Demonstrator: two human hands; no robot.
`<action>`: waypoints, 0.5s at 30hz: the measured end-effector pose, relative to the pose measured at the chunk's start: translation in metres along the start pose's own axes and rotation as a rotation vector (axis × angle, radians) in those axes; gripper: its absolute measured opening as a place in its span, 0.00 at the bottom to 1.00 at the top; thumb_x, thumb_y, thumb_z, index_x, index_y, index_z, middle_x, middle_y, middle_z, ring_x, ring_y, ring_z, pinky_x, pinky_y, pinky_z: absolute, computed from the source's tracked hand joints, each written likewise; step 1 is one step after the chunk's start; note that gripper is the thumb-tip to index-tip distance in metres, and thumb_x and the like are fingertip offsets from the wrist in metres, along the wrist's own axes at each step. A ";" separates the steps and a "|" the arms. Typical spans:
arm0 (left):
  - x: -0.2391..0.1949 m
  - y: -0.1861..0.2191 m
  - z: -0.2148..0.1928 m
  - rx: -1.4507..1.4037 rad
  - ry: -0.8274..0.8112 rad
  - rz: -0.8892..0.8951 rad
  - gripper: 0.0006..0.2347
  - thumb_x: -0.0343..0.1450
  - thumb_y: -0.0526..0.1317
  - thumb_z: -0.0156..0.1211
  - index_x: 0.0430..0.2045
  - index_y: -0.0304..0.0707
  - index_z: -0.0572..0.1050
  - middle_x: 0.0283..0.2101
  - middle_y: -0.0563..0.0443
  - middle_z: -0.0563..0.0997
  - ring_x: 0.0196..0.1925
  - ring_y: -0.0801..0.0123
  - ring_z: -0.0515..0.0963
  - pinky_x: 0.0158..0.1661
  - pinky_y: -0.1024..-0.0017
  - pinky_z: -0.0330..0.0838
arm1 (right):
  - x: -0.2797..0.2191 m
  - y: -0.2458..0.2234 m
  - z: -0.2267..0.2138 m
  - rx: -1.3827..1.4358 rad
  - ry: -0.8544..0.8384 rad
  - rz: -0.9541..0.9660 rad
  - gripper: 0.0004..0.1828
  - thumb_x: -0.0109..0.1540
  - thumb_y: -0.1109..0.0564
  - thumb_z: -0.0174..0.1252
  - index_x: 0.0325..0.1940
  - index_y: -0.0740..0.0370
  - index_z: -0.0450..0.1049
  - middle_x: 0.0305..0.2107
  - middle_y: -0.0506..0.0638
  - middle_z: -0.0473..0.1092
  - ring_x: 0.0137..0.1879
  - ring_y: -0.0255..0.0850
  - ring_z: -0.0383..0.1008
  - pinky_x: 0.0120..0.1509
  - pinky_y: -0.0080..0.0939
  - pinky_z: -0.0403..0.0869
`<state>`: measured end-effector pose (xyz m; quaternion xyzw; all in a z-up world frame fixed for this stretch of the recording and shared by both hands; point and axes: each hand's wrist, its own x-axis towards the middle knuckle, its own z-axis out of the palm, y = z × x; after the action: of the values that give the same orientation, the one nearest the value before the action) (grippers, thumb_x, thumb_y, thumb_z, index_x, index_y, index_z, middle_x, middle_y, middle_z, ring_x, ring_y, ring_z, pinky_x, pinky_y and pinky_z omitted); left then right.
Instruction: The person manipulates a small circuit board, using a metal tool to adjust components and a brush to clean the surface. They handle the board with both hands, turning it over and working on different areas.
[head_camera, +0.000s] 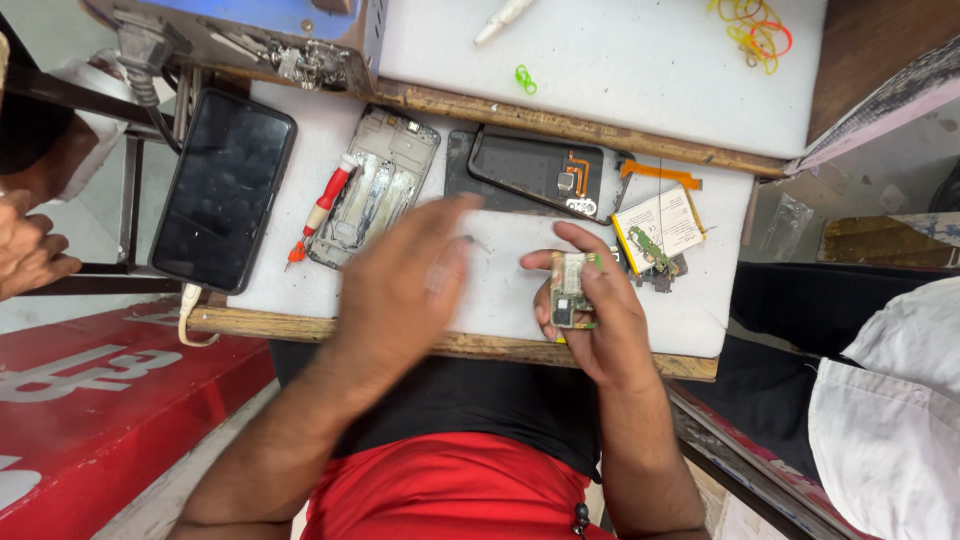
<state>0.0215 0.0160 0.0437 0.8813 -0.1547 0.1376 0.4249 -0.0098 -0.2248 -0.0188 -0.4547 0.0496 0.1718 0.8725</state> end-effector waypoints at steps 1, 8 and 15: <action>0.005 -0.005 -0.011 0.054 0.035 -0.032 0.15 0.73 0.32 0.64 0.55 0.37 0.76 0.53 0.40 0.81 0.51 0.51 0.84 0.49 0.61 0.80 | 0.001 0.000 -0.003 0.084 0.016 -0.003 0.27 0.74 0.44 0.48 0.72 0.63 0.60 0.53 0.65 0.71 0.41 0.45 0.75 0.37 0.40 0.73; 0.053 -0.018 -0.017 0.164 0.105 0.132 0.12 0.74 0.32 0.65 0.52 0.33 0.77 0.49 0.41 0.81 0.49 0.50 0.81 0.49 0.59 0.77 | 0.001 0.002 -0.003 0.434 0.049 -0.045 0.21 0.76 0.39 0.39 0.52 0.55 0.68 0.44 0.54 0.69 0.49 0.46 0.72 0.48 0.50 0.73; 0.170 -0.041 0.081 0.630 0.122 0.268 0.12 0.64 0.35 0.69 0.40 0.37 0.78 0.35 0.47 0.81 0.40 0.56 0.81 0.36 0.62 0.78 | -0.007 0.006 0.001 0.494 0.054 -0.130 0.21 0.77 0.38 0.37 0.49 0.52 0.69 0.36 0.48 0.65 0.43 0.39 0.66 0.53 0.49 0.70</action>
<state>0.2020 -0.0502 0.0292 0.9312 -0.1934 0.2855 0.1183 -0.0186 -0.2223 -0.0207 -0.2344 0.0840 0.0856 0.9647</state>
